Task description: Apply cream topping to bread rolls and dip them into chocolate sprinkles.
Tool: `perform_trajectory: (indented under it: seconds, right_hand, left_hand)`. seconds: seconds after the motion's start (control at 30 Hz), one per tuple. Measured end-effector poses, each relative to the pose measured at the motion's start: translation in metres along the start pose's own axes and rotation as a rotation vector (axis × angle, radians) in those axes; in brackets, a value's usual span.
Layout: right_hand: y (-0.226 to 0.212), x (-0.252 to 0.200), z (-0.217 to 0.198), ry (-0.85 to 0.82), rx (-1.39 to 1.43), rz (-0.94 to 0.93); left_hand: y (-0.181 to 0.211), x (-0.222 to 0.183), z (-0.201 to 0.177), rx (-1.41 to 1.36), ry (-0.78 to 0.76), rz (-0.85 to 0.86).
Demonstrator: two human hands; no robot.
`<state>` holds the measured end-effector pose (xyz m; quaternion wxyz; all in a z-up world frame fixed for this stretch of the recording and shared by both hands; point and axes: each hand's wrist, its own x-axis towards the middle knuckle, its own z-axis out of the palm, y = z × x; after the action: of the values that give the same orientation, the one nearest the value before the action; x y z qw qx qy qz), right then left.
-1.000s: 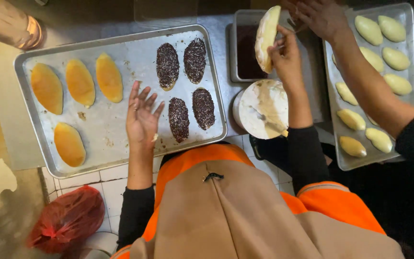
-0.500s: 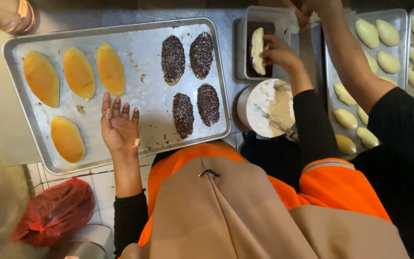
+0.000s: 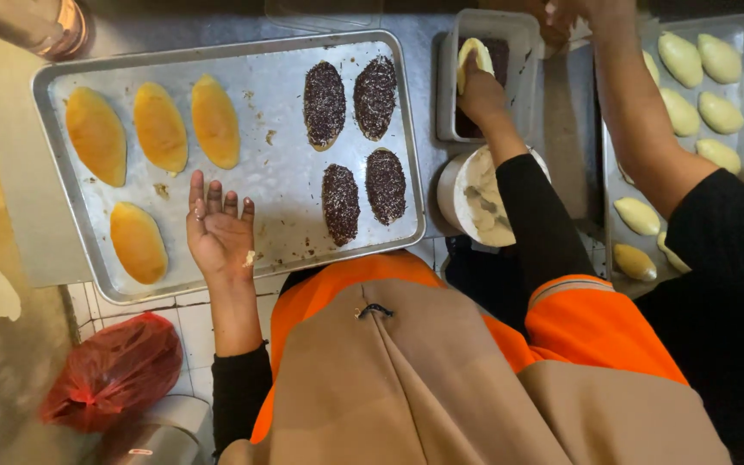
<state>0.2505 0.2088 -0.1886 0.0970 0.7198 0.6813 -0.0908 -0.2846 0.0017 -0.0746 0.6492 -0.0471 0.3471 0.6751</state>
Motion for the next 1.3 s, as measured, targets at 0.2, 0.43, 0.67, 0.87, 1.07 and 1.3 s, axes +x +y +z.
perform_trajectory:
  seconds: [0.2, 0.43, 0.67, 0.87, 1.07, 1.3]
  right_hand:
    - [0.026, -0.024, -0.06, 0.101, 0.476, -0.033]
    - [0.001, -0.012, -0.035, -0.076, 0.383, -0.027]
    - [0.012, -0.048, -0.118, -0.199, 1.259, 0.248]
    - [0.032, -0.042, -0.063, -0.094, 0.996, 0.115]
    - [0.036, -0.035, -0.049, -0.08, 0.915, 0.126]
    - [0.013, -0.033, -0.011, 0.135, 0.593, 0.046]
  left_hand:
    - [0.005, -0.002, -0.01, -0.04, 0.023, 0.002]
    - [-0.002, 0.009, -0.011, -0.06, 0.007, -0.037]
    - [0.002, 0.007, 0.003, -0.069, -0.019, -0.03]
    - [-0.008, 0.017, -0.009, -0.067, -0.028, -0.065]
    - [-0.013, 0.017, -0.001, -0.065, -0.027, -0.086]
    - [-0.012, 0.015, -0.011, -0.101, -0.024, -0.064]
